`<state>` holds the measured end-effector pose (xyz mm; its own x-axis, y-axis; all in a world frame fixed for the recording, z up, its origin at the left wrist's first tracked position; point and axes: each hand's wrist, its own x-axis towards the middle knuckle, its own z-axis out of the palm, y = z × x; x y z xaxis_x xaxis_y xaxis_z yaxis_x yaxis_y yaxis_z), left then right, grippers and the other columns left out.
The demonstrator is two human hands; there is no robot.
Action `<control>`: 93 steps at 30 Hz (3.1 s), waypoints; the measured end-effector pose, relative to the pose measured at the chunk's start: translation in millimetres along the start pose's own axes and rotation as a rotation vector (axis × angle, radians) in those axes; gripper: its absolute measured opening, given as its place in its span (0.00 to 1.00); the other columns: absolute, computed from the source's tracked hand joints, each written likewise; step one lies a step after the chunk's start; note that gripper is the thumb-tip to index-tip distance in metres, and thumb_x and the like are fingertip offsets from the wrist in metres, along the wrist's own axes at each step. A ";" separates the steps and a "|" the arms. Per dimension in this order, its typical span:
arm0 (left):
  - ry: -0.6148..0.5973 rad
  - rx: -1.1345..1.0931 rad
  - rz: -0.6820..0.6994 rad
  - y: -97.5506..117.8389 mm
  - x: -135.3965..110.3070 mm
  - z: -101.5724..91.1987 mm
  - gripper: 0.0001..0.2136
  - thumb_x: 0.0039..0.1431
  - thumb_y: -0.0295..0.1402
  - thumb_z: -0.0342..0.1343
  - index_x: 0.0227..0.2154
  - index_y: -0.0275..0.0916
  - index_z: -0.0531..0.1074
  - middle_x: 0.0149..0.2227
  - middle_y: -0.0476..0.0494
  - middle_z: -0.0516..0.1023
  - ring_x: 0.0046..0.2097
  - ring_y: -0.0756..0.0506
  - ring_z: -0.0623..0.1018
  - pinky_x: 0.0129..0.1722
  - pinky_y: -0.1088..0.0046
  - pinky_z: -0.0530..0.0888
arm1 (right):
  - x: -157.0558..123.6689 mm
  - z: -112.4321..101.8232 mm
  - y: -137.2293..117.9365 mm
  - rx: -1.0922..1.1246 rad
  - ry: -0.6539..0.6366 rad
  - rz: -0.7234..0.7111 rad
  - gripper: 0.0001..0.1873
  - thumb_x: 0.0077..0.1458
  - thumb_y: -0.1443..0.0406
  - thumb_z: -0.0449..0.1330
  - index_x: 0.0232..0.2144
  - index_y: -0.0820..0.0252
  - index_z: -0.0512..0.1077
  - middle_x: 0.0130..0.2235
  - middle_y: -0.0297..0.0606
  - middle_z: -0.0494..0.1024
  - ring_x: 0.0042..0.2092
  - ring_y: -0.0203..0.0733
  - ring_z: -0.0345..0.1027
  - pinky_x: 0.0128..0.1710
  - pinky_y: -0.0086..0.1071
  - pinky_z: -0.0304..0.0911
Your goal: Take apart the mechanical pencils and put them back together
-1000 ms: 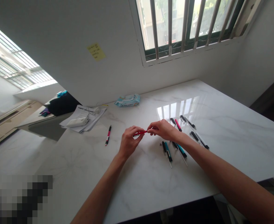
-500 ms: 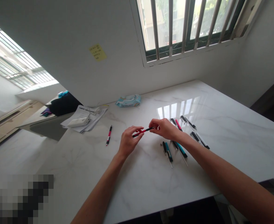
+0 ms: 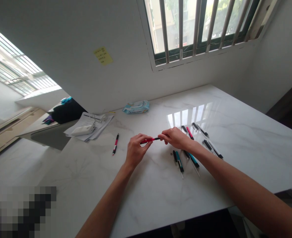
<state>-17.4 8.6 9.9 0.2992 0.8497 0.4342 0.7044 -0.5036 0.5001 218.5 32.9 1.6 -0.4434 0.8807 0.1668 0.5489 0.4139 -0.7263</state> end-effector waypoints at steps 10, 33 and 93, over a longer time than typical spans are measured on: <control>0.006 -0.057 -0.022 -0.1 1.3 -1.8 0.03 0.61 0.31 0.65 0.36 0.46 0.82 0.38 0.46 0.84 0.41 0.43 0.82 0.46 0.65 0.76 | 0.3 1.9 2.1 -0.029 0.114 -0.084 0.14 0.66 0.55 0.60 0.32 0.54 0.78 0.29 0.33 0.80 0.29 0.38 0.70 0.32 0.31 0.60; 0.004 -0.040 -0.033 2.6 1.4 -1.6 0.03 0.60 0.32 0.67 0.37 0.47 0.83 0.35 0.48 0.83 0.40 0.44 0.81 0.47 0.64 0.72 | 0.1 -2.4 4.1 -0.066 0.210 -0.261 0.09 0.61 0.58 0.67 0.41 0.54 0.76 0.42 0.38 0.80 0.40 0.43 0.73 0.39 0.34 0.64; 0.115 0.191 -0.457 -52.5 7.7 -44.3 0.14 0.59 0.37 0.61 0.48 0.47 0.77 0.34 0.50 0.84 0.33 0.46 0.80 0.37 0.70 0.70 | -1.3 1.6 -3.1 0.230 0.262 -0.078 0.14 0.63 0.55 0.61 0.46 0.54 0.79 0.36 0.37 0.83 0.37 0.42 0.76 0.38 0.36 0.73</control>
<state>-80.6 34.7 20.2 -0.1325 0.9484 0.2882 0.8554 -0.0376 0.5167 216.3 30.1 2.6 -0.2647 0.8900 0.3713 0.3331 0.4457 -0.8309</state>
